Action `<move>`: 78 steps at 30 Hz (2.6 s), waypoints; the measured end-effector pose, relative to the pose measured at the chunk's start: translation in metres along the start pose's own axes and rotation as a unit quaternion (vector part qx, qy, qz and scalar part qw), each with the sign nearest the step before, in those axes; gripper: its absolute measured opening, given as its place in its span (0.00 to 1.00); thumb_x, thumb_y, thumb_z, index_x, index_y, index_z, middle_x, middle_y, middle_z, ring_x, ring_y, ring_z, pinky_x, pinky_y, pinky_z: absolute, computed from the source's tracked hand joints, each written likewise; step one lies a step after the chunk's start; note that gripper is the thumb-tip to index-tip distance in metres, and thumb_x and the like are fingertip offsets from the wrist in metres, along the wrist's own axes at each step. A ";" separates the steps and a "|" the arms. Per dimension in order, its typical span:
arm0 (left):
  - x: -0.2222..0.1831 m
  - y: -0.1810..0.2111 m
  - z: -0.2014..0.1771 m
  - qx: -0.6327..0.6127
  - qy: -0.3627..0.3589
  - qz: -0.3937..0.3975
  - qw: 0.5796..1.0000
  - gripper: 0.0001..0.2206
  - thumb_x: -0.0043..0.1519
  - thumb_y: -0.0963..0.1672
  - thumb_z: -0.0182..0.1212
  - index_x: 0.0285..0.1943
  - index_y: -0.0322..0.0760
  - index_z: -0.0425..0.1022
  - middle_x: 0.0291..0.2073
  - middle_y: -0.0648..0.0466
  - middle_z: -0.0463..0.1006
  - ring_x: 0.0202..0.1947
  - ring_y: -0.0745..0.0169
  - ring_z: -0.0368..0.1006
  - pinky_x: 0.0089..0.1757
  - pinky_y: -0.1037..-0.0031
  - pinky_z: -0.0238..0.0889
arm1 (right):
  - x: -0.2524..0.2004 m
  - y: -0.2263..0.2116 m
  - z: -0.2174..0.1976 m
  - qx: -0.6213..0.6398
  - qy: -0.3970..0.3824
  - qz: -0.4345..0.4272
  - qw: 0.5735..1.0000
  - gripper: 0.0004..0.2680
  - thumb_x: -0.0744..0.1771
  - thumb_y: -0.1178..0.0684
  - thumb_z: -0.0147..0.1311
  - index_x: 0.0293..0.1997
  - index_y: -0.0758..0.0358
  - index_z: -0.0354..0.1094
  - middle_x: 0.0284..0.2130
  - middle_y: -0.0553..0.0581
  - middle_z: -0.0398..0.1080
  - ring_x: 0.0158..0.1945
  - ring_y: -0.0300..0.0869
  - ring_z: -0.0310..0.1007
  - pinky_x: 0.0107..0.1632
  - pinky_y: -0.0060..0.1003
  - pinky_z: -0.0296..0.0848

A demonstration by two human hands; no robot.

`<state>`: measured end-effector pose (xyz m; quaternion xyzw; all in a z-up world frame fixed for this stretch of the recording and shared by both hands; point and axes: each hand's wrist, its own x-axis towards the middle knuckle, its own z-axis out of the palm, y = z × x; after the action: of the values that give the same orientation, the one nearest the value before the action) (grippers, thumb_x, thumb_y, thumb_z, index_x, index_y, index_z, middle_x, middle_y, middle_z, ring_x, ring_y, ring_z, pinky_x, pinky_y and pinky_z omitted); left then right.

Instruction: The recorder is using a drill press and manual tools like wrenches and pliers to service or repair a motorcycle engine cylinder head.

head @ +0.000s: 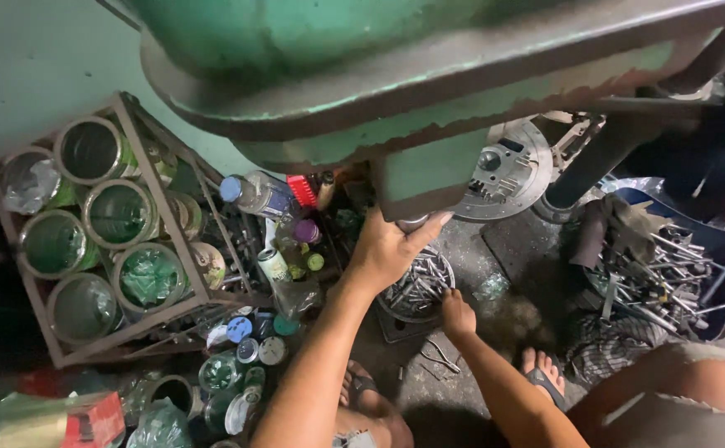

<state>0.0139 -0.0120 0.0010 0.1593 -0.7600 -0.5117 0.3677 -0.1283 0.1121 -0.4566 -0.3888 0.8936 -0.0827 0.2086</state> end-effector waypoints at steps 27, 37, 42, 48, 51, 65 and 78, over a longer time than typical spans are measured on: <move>-0.048 -0.093 -0.021 0.219 -0.181 -0.052 0.957 0.19 0.62 0.49 0.66 0.56 0.32 0.78 0.45 0.40 0.82 0.48 0.39 0.78 0.46 0.60 0.70 | -0.085 -0.148 -0.339 0.415 0.036 -0.368 0.831 0.09 0.68 0.54 0.58 0.48 0.69 0.69 0.31 0.58 0.74 0.33 0.36 0.70 0.36 0.36 0.73; -0.063 -0.100 0.006 0.094 -0.120 -0.122 0.981 0.14 0.61 0.46 0.62 0.49 0.30 0.78 0.38 0.49 0.84 0.40 0.60 0.80 0.43 0.67 0.72 | -0.101 -0.153 -0.357 0.375 0.054 -0.384 0.842 0.08 0.65 0.54 0.60 0.40 0.70 0.74 0.32 0.61 0.73 0.34 0.46 0.74 0.39 0.41 0.74; -0.055 -0.085 -0.011 0.192 -0.123 -0.138 0.964 0.23 0.57 0.42 0.73 0.59 0.26 0.70 0.54 0.41 0.75 0.55 0.51 0.69 0.50 0.63 0.61 | -0.104 -0.160 -0.370 0.359 0.092 -0.432 0.822 0.08 0.65 0.54 0.60 0.42 0.68 0.74 0.34 0.61 0.73 0.36 0.51 0.75 0.41 0.44 0.73; -0.061 -0.097 -0.011 0.160 -0.156 -0.188 0.956 0.16 0.59 0.43 0.65 0.54 0.31 0.78 0.45 0.48 0.85 0.48 0.60 0.81 0.50 0.70 0.71 | -0.101 -0.154 -0.371 0.312 0.113 -0.482 0.811 0.07 0.66 0.55 0.58 0.43 0.69 0.72 0.38 0.64 0.70 0.42 0.60 0.73 0.43 0.48 0.72; -0.036 -0.040 -0.012 0.186 -0.131 -0.244 0.943 0.20 0.54 0.43 0.70 0.55 0.34 0.75 0.46 0.49 0.83 0.48 0.60 0.79 0.50 0.70 0.70 | -0.097 -0.153 -0.372 0.299 0.106 -0.488 0.813 0.07 0.67 0.55 0.56 0.44 0.68 0.71 0.40 0.65 0.70 0.44 0.61 0.73 0.45 0.49 0.72; -0.027 -0.114 -0.096 0.184 0.258 -0.115 0.941 0.10 0.59 0.39 0.70 0.47 0.28 0.79 0.36 0.48 0.82 0.38 0.58 0.75 0.43 0.70 0.69 | -0.098 -0.150 -0.379 0.281 0.053 -0.491 0.823 0.09 0.69 0.50 0.54 0.48 0.67 0.69 0.42 0.69 0.75 0.49 0.65 0.73 0.48 0.52 0.73; -0.014 -0.045 -0.056 0.005 0.258 -0.081 0.963 0.29 0.52 0.39 0.70 0.65 0.30 0.67 0.51 0.50 0.77 0.50 0.62 0.74 0.52 0.68 0.69 | -0.094 -0.149 -0.376 0.285 0.083 -0.506 0.810 0.10 0.69 0.50 0.55 0.48 0.69 0.70 0.44 0.69 0.74 0.49 0.65 0.72 0.50 0.50 0.72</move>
<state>0.0580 -0.0597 -0.0331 0.3486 -0.6264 -0.4778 0.5077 -0.1370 0.0737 -0.0437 -0.7003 0.5209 -0.4598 0.1637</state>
